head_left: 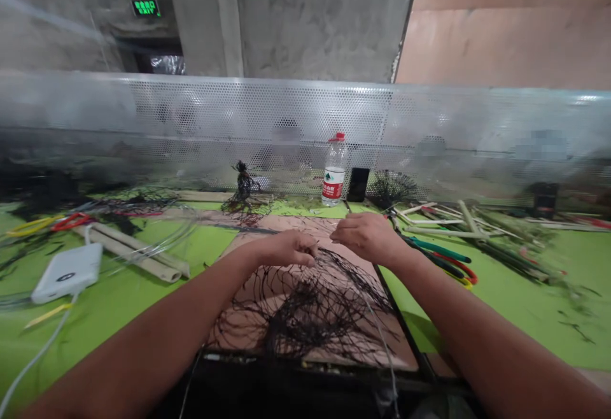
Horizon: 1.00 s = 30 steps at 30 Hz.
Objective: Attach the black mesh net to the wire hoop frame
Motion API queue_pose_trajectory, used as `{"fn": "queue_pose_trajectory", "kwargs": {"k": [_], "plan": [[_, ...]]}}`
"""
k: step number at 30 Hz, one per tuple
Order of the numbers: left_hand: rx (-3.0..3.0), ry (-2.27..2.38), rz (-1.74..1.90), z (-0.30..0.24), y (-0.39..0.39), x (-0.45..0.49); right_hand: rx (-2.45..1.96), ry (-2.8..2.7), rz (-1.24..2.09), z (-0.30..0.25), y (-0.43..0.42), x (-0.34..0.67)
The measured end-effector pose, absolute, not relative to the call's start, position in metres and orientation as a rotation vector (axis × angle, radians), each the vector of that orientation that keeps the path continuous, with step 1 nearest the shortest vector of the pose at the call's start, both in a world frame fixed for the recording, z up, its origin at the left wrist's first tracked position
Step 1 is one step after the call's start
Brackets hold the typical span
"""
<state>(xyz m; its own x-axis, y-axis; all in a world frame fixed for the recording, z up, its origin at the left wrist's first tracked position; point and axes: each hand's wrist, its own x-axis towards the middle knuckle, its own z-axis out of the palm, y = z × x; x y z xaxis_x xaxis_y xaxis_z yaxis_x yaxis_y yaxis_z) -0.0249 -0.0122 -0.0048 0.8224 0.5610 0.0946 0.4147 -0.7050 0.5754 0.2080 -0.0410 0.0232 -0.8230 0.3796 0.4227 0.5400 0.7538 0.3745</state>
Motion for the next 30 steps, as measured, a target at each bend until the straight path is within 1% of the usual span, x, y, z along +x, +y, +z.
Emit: {"fn": "queue_pose_trajectory", "kwargs": {"k": [4, 8, 11, 13, 15, 20, 24, 27, 28, 30], "plan": [[2.318, 0.824, 0.465, -0.008, -0.011, -0.021, -0.699, -2.63, -0.796, 0.029, -0.041, 0.214], [2.378, 0.7, 0.38, -0.004, -0.016, -0.016, -0.639, -2.615, -0.89, 0.029, -0.043, 0.21], [2.415, 0.701, 0.402, -0.002, -0.021, -0.01, -0.58, -2.593, -0.916, 0.028, -0.043, 0.208], [2.339, 0.749, 0.38, -0.002, -0.022, -0.007, -0.569, -2.582, -0.905, 0.027, -0.04, 0.21], [2.225, 0.756, 0.278, 0.002, -0.02, -0.007, -0.591, -2.566, -0.869, 0.027, -0.036, 0.215], [2.169, 0.853, 0.085, 0.031, -0.013, -0.015, -0.59, -2.391, -0.721, 0.028, -0.031, 0.225], [2.111, 0.984, 0.23, 0.053, -0.021, -0.02, -0.626, -1.772, -0.611, 0.032, -0.036, 0.236], [2.06, 0.944, 0.361, 0.055, -0.028, -0.029, -0.845, -1.482, -0.368, 0.033, -0.027, 0.246], [2.028, 0.931, 0.406, 0.054, -0.028, -0.034, -0.959, -1.487, -0.247, 0.03, -0.021, 0.248], [1.967, 0.934, 0.466, 0.053, -0.027, -0.044, -1.201, -1.664, 0.008, 0.02, -0.008, 0.248]]}}
